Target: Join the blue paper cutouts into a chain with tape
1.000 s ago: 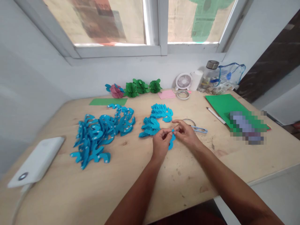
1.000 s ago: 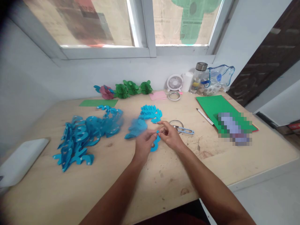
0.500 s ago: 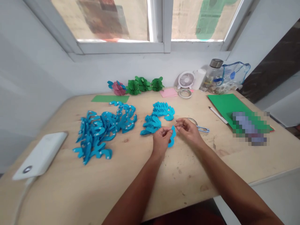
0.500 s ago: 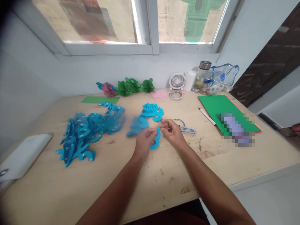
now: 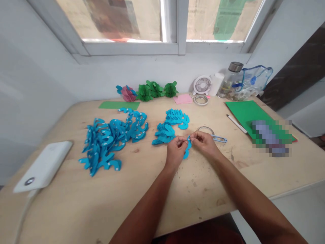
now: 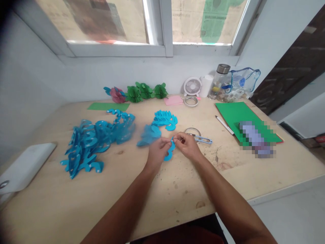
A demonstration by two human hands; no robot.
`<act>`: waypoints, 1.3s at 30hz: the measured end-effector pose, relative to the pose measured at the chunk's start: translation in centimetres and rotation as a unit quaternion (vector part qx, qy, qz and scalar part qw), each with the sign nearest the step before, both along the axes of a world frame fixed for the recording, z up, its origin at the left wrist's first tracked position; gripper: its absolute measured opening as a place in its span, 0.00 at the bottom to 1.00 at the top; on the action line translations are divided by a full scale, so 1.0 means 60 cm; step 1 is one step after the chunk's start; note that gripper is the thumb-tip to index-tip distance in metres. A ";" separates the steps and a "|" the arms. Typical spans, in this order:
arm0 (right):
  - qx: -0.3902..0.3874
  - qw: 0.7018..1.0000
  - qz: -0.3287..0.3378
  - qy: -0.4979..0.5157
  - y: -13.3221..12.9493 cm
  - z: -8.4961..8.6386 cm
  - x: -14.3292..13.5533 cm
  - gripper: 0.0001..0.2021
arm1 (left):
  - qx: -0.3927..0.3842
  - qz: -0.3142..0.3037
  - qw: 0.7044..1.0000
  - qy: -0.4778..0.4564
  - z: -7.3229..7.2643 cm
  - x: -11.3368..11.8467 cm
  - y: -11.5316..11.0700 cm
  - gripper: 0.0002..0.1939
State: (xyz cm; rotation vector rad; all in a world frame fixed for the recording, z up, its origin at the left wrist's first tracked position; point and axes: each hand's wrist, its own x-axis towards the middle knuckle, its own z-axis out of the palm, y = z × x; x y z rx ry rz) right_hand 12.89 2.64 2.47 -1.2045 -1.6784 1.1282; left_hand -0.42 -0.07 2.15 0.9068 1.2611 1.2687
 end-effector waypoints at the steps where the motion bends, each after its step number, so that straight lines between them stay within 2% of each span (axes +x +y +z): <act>1: 0.005 1.000 0.000 -0.008 0.000 0.000 0.001 0.06 | 0.007 0.000 1.000 0.006 0.000 0.000 0.000 0.03; 12: 0.070 0.993 -0.021 -0.091 0.000 -0.004 0.000 0.06 | 0.049 -0.009 0.997 0.059 -0.004 -0.002 0.001 0.00; 25: 0.105 0.987 -0.025 -0.121 -0.005 0.004 -0.003 0.05 | 0.007 0.002 1.000 0.000 -0.001 0.001 0.000 0.04; 39: 0.152 0.974 -0.039 -0.162 -0.013 0.014 -0.008 0.04 | 0.011 0.000 1.000 0.016 0.004 0.000 -0.001 0.04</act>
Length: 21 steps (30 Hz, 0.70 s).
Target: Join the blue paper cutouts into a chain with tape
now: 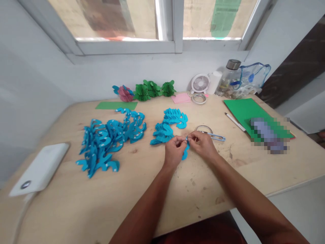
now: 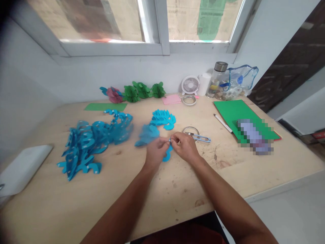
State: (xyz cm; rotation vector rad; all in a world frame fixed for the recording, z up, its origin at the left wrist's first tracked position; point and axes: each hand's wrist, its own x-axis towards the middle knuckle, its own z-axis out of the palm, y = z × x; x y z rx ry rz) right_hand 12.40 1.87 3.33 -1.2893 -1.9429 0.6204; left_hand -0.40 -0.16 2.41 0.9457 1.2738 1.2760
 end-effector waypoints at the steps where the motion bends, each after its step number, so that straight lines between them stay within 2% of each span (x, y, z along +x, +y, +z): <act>1: 0.007 1.000 -0.003 -0.006 -0.001 0.000 -0.001 0.05 | -0.002 0.000 1.000 0.001 0.001 0.000 0.000 0.04; 8: 0.038 0.999 -0.014 -0.023 -0.005 -0.001 -0.004 0.05 | 0.008 0.010 1.000 0.022 0.001 0.001 0.001 0.03; 12: 0.031 0.998 -0.053 -0.022 0.000 -0.001 0.003 0.04 | 0.009 0.022 0.999 0.026 0.003 0.001 0.001 0.03; 15: -0.008 0.998 -0.061 0.015 0.005 0.000 0.009 0.05 | 0.001 0.022 0.999 0.023 0.004 0.001 0.000 0.03; 21: -0.141 0.983 0.008 0.118 0.008 -0.010 0.005 0.07 | -0.011 0.012 1.000 0.008 0.000 0.001 -0.001 0.05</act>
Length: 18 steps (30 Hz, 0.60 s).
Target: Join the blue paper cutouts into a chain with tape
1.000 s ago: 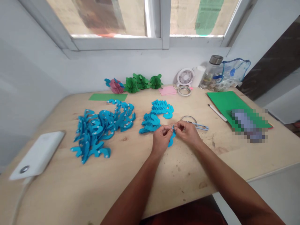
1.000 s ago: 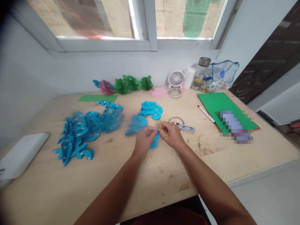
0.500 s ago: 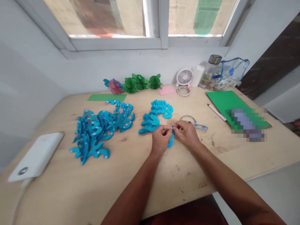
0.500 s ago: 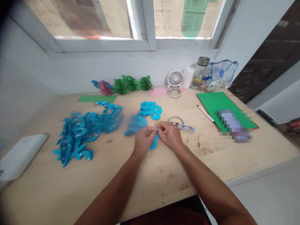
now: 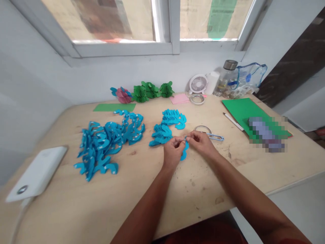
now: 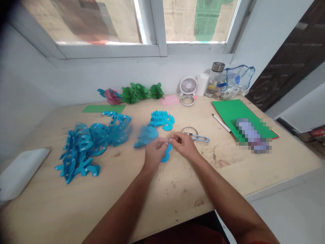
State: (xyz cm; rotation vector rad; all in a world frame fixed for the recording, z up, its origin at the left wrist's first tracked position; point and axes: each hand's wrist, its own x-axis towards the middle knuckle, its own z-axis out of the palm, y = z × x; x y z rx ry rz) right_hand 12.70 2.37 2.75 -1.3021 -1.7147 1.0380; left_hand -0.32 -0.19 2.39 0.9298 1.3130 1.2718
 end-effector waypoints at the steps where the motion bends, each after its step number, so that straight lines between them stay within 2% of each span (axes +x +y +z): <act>1: -0.016 1.000 0.005 0.022 0.001 -0.003 -0.001 0.07 | -0.002 -0.004 1.000 -0.002 -0.001 0.000 0.000 0.05; 4: -0.036 0.997 0.009 0.063 0.004 -0.012 -0.001 0.07 | 0.004 -0.017 1.000 0.004 -0.005 -0.001 0.001 0.05; 8: -0.036 0.997 0.004 0.066 0.007 -0.014 0.001 0.07 | 0.038 -0.035 0.999 0.018 -0.004 -0.003 0.001 0.04; 12: -0.007 0.999 -0.001 0.051 0.010 -0.008 0.007 0.07 | 0.048 -0.079 0.995 0.027 -0.002 -0.003 0.000 0.03; 14: 0.018 0.999 -0.004 0.033 0.014 -0.003 0.016 0.08 | 0.049 -0.080 0.995 0.033 -0.004 -0.004 0.000 0.03; 16: 0.041 0.999 -0.032 0.014 0.019 0.002 0.030 0.10 | 0.044 -0.070 0.996 0.030 -0.007 -0.004 0.000 0.03; 18: 0.067 0.992 -0.102 -0.020 0.024 0.006 0.048 0.12 | 0.035 -0.059 0.997 0.022 -0.010 -0.004 0.001 0.04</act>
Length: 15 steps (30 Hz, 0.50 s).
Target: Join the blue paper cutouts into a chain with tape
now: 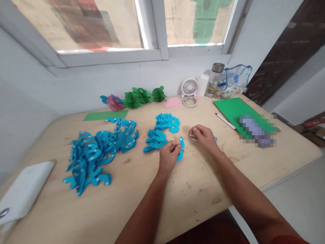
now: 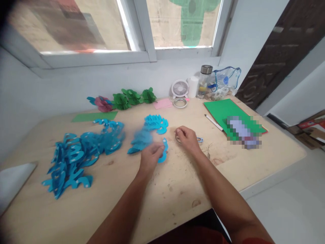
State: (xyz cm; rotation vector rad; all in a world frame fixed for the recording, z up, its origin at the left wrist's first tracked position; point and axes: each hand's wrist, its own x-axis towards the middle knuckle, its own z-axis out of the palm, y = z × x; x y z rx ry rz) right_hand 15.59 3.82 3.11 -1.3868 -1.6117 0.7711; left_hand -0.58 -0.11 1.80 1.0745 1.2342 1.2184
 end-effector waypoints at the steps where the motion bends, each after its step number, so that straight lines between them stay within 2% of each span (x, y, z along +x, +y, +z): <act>1: 0.012 0.998 -0.048 -0.035 0.003 0.002 0.009 0.12 | -0.005 0.003 1.000 -0.004 -0.001 0.000 0.001 0.04; 3: 0.019 0.984 -0.118 -0.134 0.007 0.003 0.025 0.11 | -0.012 0.006 1.000 -0.009 -0.002 0.000 0.001 0.04; 5: 0.005 0.964 -0.133 -0.229 0.011 0.002 0.034 0.10 | -0.016 0.005 1.000 -0.011 -0.001 0.001 0.001 0.04; 9: -0.011 0.934 -0.078 -0.349 0.013 -0.003 0.036 0.10 | -0.018 0.002 1.000 -0.008 0.001 0.000 0.000 0.05; 15: -0.014 0.915 -0.019 -0.403 0.008 -0.002 0.033 0.11 | -0.016 0.004 1.000 -0.004 0.001 0.000 0.000 0.04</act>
